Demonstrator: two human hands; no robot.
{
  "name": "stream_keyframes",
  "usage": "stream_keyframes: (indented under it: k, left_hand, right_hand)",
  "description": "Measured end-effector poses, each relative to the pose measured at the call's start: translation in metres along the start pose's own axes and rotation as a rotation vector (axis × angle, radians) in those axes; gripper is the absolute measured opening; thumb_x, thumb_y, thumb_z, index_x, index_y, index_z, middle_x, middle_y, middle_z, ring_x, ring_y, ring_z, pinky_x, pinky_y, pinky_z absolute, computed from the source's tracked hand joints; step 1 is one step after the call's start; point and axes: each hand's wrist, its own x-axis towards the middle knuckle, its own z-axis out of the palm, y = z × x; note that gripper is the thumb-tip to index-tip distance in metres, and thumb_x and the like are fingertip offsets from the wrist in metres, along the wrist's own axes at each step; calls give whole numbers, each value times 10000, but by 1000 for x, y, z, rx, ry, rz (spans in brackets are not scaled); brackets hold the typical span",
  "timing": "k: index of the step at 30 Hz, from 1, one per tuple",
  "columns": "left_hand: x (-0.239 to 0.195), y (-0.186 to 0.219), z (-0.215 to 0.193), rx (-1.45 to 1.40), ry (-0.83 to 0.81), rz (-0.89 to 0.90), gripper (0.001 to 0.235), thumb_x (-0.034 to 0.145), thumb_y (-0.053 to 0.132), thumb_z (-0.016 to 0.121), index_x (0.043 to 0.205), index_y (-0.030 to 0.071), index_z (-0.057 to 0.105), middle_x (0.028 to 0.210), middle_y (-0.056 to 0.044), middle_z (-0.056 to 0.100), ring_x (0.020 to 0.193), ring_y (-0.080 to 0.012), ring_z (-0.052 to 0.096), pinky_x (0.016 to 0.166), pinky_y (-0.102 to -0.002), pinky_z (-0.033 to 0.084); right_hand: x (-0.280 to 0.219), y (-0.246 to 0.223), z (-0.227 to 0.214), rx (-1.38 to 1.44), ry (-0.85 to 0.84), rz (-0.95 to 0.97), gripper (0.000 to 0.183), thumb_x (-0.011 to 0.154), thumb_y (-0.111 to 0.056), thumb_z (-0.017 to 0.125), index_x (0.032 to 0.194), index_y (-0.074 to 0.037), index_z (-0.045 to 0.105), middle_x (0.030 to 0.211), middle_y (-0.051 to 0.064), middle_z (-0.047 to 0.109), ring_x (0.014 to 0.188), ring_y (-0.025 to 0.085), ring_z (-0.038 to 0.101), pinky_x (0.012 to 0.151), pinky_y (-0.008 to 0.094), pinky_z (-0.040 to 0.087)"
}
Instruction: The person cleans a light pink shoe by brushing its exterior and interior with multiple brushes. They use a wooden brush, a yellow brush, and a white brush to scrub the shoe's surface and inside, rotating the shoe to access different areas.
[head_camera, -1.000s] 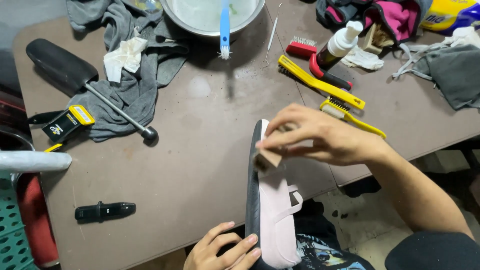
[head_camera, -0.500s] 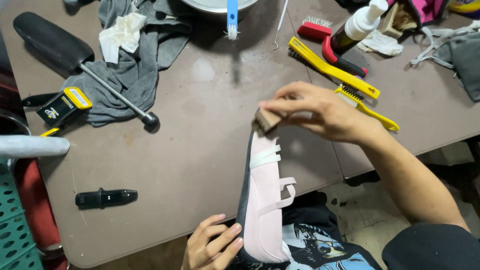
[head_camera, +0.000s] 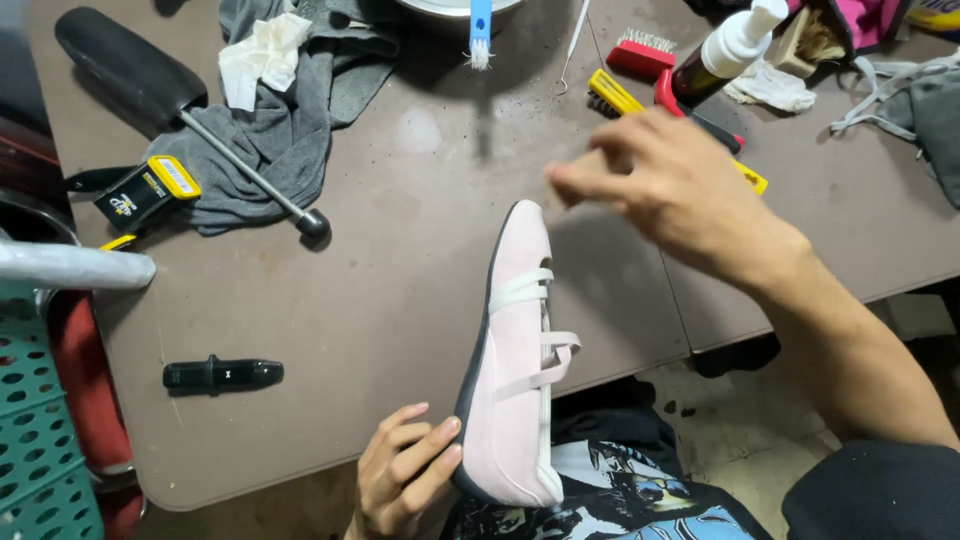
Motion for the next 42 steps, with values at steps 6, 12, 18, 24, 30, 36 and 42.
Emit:
stream_keyframes:
  k: [6,12,18,24,30,36,42]
  left_hand:
    - [-19,-12,2,-61,85,-58,327,958,293,675,1163,45,617,1183,-204,693,899,-296,738,924,-480,665]
    - [-32,-23,0,-82,228,-306,712,691,451,905,1177,61,559,1180,-169,676,1089,-280,697,985,-355,591]
    - [-18,-13,-1,-42,366,-793,798,610,372,862,1198,42,436,1230,-170,535,1088,-227,581,929,-286,455]
    - [-29,-26,-6,-291,426,-946,645,755,172,773,1225,47,349,1169,-179,542,1111,-215,536,999,-308,460]
    - [-5,-27,-11,-274,483,-993,584,820,217,712,1283,41,401,1180,-136,566,1106,-189,538,1037,-268,398]
    - [52,-18,-9,-239,426,-757,530,869,325,725,1189,61,395,1092,-59,399,977,-141,445,884,-255,383]
    - [76,-17,1,-332,431,-689,577,873,239,751,1267,41,379,1250,-111,378,1080,-183,518,908,-279,497]
  right_hand:
    - [12,-23,-19,714,-72,3,466,1004,-155,670,1454,-219,570,1251,113,598,1076,254,632,896,375,534]
    - [7,13,45,-93,61,117,624,835,76,611,1356,-260,686,1143,116,614,954,303,587,731,425,462]
    - [16,-16,39,817,-148,122,473,1000,-191,653,1459,-266,573,1252,81,622,1084,254,641,907,374,511]
    - [18,5,44,42,176,210,416,976,-129,775,1367,-222,668,1095,98,620,891,287,609,670,414,459]
    - [14,-35,38,687,-50,81,516,989,-175,690,1468,-306,549,1317,54,631,1035,248,680,788,374,543]
    - [23,-32,-10,411,223,116,600,904,-118,816,1457,-162,585,1191,105,688,928,221,691,815,350,582]
    - [28,-83,-36,624,288,-119,353,1053,-166,575,1403,-119,600,1286,153,650,1104,296,705,989,395,587]
